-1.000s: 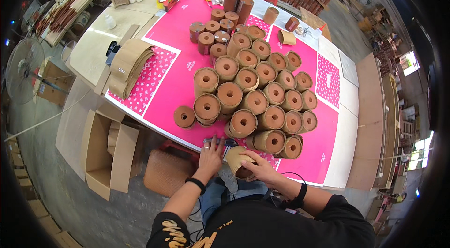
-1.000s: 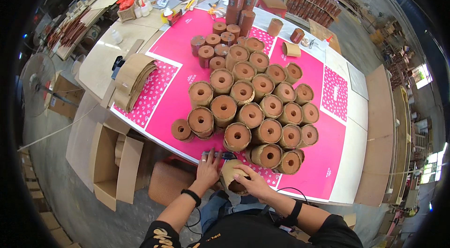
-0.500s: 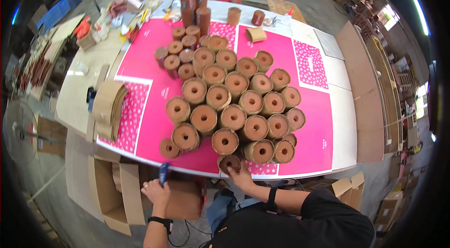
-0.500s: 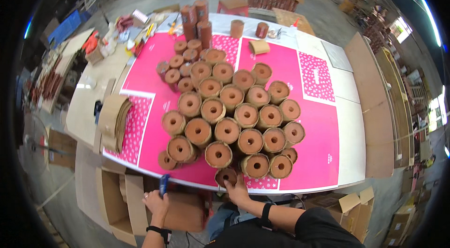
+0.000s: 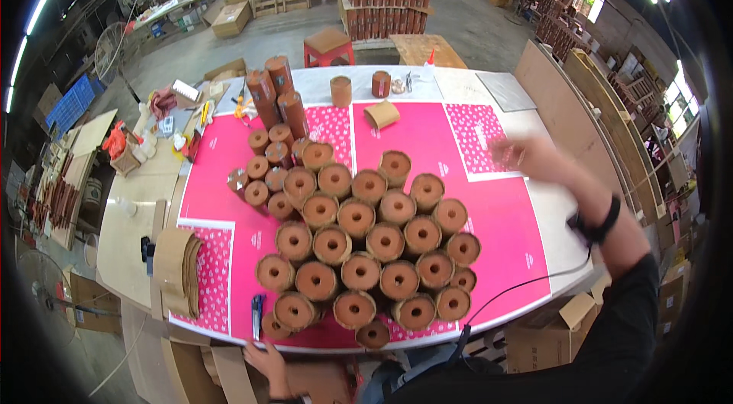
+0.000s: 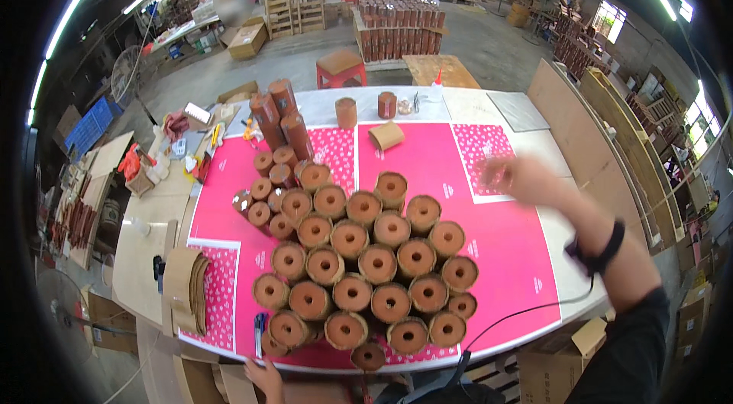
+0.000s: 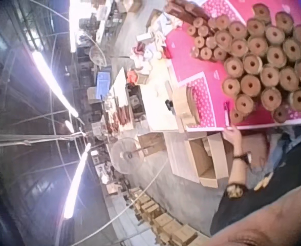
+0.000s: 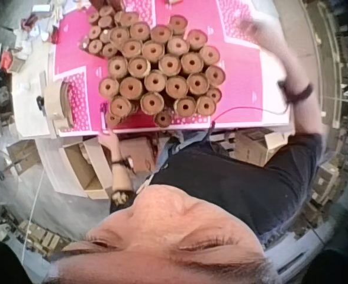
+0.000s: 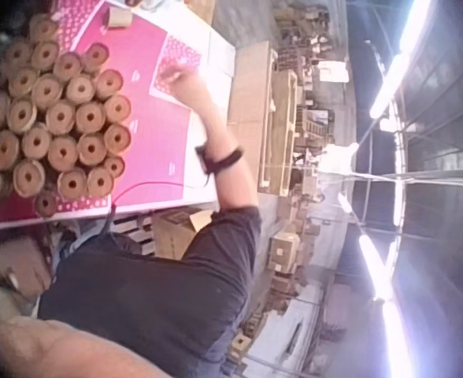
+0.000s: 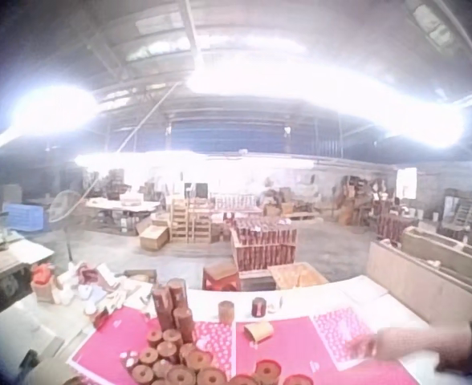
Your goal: Trim and clean the edges of cylindrical cardboard components using a utility knife.
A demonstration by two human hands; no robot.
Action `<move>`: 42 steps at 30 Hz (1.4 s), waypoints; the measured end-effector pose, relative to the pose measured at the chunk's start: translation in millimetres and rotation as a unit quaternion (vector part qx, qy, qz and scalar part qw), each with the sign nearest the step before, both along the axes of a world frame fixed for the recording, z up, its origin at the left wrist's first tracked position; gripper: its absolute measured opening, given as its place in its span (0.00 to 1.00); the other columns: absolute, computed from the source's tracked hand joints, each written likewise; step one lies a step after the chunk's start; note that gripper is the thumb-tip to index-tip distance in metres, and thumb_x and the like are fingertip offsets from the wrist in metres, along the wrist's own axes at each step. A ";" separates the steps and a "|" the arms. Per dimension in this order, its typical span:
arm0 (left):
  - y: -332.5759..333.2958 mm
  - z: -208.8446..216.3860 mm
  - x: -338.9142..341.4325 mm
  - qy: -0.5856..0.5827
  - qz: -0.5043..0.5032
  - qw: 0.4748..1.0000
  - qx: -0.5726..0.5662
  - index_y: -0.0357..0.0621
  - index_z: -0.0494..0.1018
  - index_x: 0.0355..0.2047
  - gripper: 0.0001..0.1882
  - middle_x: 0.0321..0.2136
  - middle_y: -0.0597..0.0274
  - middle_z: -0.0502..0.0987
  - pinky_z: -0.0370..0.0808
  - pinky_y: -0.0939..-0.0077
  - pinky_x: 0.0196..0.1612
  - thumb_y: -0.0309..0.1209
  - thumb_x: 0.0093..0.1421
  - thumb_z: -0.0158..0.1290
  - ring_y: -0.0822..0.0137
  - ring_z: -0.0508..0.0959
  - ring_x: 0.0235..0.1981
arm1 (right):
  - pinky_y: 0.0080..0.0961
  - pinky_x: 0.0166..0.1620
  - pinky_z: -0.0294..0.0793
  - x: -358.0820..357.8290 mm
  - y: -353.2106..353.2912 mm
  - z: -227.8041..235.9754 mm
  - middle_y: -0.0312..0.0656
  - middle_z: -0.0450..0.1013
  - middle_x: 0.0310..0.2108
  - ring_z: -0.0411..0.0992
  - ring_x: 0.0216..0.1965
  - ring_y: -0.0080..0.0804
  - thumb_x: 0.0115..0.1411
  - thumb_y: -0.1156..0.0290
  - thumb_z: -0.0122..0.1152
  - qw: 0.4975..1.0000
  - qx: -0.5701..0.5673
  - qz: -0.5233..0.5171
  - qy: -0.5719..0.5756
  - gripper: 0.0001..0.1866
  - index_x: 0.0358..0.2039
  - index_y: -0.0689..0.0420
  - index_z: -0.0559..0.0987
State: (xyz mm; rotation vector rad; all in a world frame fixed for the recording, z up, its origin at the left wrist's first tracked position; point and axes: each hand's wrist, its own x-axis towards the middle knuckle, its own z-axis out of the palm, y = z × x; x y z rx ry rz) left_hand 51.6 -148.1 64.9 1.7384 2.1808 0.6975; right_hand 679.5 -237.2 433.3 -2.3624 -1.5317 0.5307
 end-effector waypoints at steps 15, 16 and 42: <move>-169.9 -52.7 108.6 -0.367 -0.034 0.753 -0.545 0.44 0.43 0.75 0.53 0.58 0.48 0.75 0.71 0.65 0.61 0.41 0.60 0.65 0.57 0.76 0.57 | 0.48 0.60 0.73 128.3 440.3 -204.3 0.51 0.72 0.59 0.71 0.59 0.54 0.56 0.57 0.67 0.990 0.063 0.012 -0.127 0.33 0.63 0.46 0.72; -159.8 -57.8 103.1 -0.366 -0.022 0.755 -0.543 0.44 0.43 0.75 0.53 0.58 0.48 0.75 0.71 0.65 0.61 0.41 0.60 0.65 0.57 0.76 0.57 | 0.49 0.60 0.73 119.8 450.2 -219.5 0.51 0.69 0.61 0.69 0.61 0.56 0.56 0.57 0.67 0.992 0.045 0.012 -0.121 0.35 0.64 0.45 0.70; -164.7 23.3 180.2 -0.381 -0.080 0.884 -0.260 0.40 0.77 0.49 0.20 0.33 0.56 0.82 0.79 0.70 0.29 0.41 0.63 0.62 0.69 0.79 0.27 | 0.30 0.45 0.75 119.3 286.2 -183.3 0.50 0.73 0.48 0.75 0.41 0.35 0.59 0.72 0.64 0.980 -0.022 -0.106 0.165 0.08 0.36 0.59 0.74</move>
